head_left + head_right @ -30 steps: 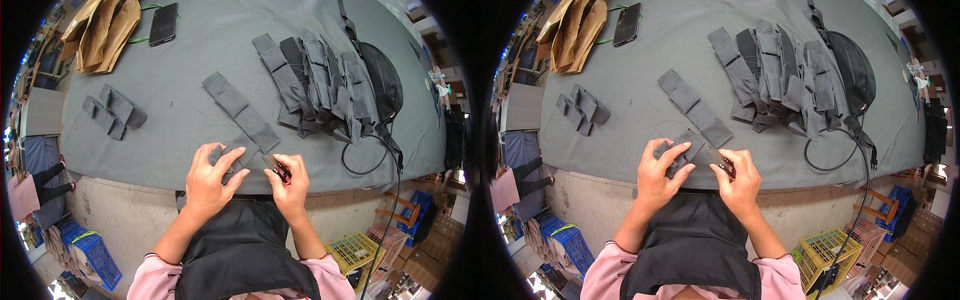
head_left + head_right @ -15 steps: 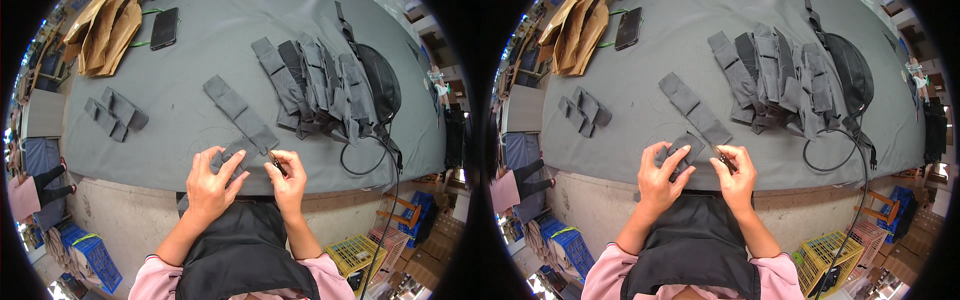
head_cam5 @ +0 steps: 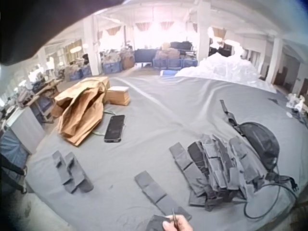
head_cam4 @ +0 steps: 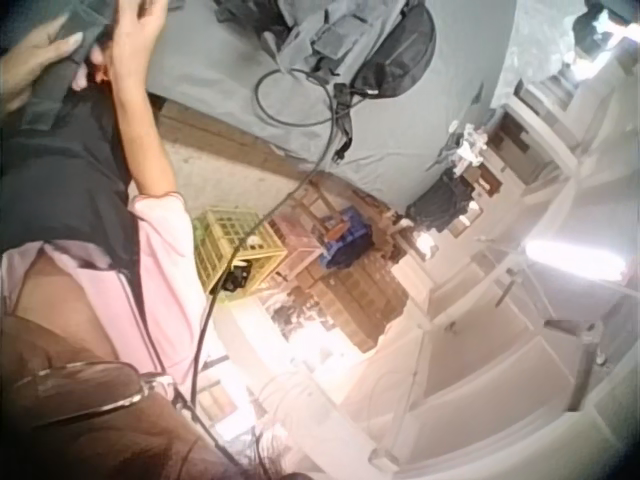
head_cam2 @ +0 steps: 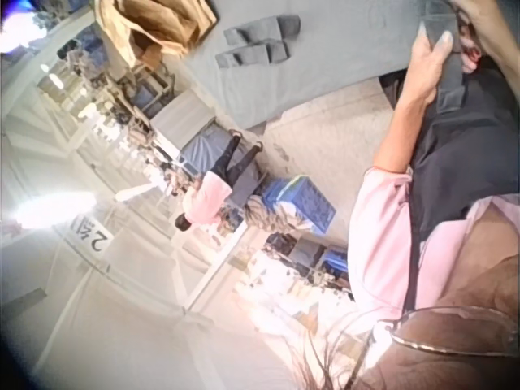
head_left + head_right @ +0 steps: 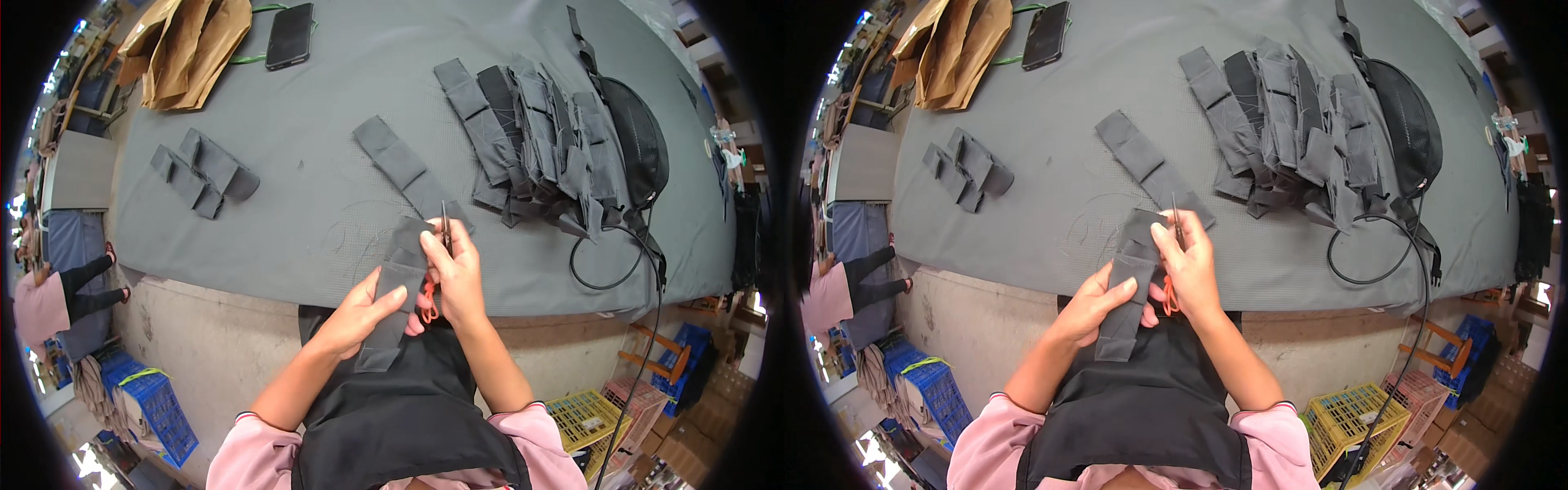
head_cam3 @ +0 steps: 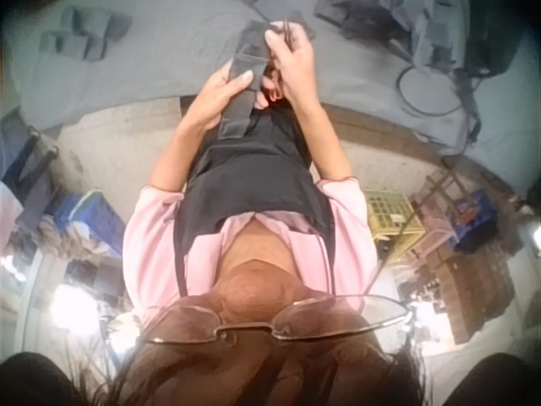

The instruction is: The person uses a small knife to cut threads and trim the edges of gray fabric strips on a work table. They handle the fabric pieces one by one, making precise cuts and placing the finished items into a pile.

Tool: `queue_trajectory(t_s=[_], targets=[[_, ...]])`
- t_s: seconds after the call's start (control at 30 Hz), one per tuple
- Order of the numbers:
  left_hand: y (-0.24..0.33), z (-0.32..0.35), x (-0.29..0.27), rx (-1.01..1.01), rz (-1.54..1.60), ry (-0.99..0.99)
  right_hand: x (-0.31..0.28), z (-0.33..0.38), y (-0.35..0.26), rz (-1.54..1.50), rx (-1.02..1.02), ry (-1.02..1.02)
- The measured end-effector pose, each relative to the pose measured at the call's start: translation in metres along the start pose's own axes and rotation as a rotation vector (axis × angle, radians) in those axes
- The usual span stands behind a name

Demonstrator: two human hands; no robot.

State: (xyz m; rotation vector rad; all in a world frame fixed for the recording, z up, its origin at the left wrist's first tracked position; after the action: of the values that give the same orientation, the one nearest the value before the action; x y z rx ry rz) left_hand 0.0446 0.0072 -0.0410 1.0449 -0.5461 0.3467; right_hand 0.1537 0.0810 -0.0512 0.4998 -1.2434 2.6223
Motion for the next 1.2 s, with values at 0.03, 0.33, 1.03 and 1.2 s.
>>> queue_trajectory(t_s=[0.03,0.33,1.03,1.2], targets=[[0.001,0.0,-0.002,0.006,0.009,0.061,0.0,0.009,-0.01,0.119,-0.143,0.049],[0.007,-0.003,-0.004,0.056,-0.016,0.173,0.001,0.057,-0.031,0.979,-0.76,0.147],[0.012,-0.006,0.001,0.107,-0.029,0.13,0.01,0.052,-0.033,0.984,-0.813,0.13],[0.012,-0.007,0.002,0.174,-0.082,0.123,0.023,0.05,-0.035,0.979,-0.756,0.09]])
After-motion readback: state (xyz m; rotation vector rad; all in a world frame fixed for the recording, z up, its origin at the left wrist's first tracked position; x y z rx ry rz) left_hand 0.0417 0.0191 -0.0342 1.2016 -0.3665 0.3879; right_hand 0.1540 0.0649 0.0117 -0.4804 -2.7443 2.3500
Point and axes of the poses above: each hand's wrist, its own z-axis away from the middle knuckle, its own x-axis out of the palm, y = z × x, the point moved 7 cm from there along -z, towards the middle knuckle, and after that the axes turned 12 degrees about x, right-handed, at the moved point
